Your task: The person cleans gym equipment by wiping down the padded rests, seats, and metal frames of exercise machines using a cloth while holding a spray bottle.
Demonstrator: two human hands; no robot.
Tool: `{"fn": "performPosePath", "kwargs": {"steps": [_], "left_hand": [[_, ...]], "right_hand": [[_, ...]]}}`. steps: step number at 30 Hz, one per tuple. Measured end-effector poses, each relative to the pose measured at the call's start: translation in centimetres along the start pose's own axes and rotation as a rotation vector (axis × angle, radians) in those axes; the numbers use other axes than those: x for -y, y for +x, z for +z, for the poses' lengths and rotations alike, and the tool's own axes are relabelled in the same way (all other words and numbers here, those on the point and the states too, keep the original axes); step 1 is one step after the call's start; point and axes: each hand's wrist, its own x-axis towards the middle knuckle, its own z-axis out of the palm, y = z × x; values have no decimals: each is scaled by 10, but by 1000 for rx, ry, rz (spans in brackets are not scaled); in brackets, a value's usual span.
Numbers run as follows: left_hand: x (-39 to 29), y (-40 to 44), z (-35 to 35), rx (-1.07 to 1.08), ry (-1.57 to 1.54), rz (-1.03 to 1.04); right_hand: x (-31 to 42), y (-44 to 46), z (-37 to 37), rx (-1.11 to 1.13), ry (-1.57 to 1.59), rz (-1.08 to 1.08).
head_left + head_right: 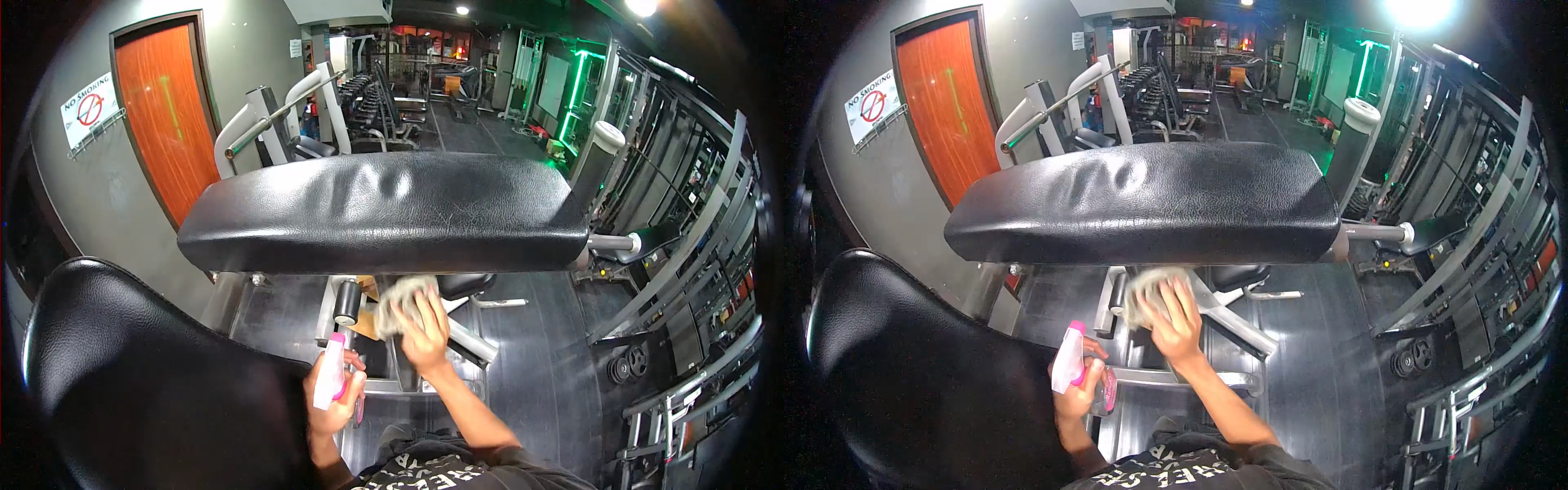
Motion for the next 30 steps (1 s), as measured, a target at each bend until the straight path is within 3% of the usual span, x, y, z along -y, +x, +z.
{"fn": "performPosePath", "kwargs": {"steps": [2, 8, 11, 14, 18, 19, 20, 22, 25, 30], "left_hand": [[0, 0, -1, 8, 5, -2], [1, 0, -1, -12, 26, -13], [1, 0, -1, 8, 34, 12], [3, 0, -1, 14, 44, 46], [1, 0, 0, 9, 5, 32], [0, 1, 0, 10, 4, 34], [0, 1, 1, 1, -4, 30], [0, -1, 0, -1, -7, 13], [2, 0, 0, -5, -54, 24], [2, -1, -1, -9, 10, 16]], "right_hand": [[3, 21, 5, 44, -36, 27], [-15, -48, 18, 248, -73, -13], [-20, -114, 23, 499, 38, 112], [-16, -151, 23, 559, 231, 286], [-4, -105, 3, 472, 294, 279], [-1, -84, 1, 296, 271, 153], [-2, -68, 3, 297, 270, 155], [-3, -39, 9, -24, 148, -82], [2, 15, 13, 32, 6, -49], [-9, -35, 43, 174, -114, -141]]}}
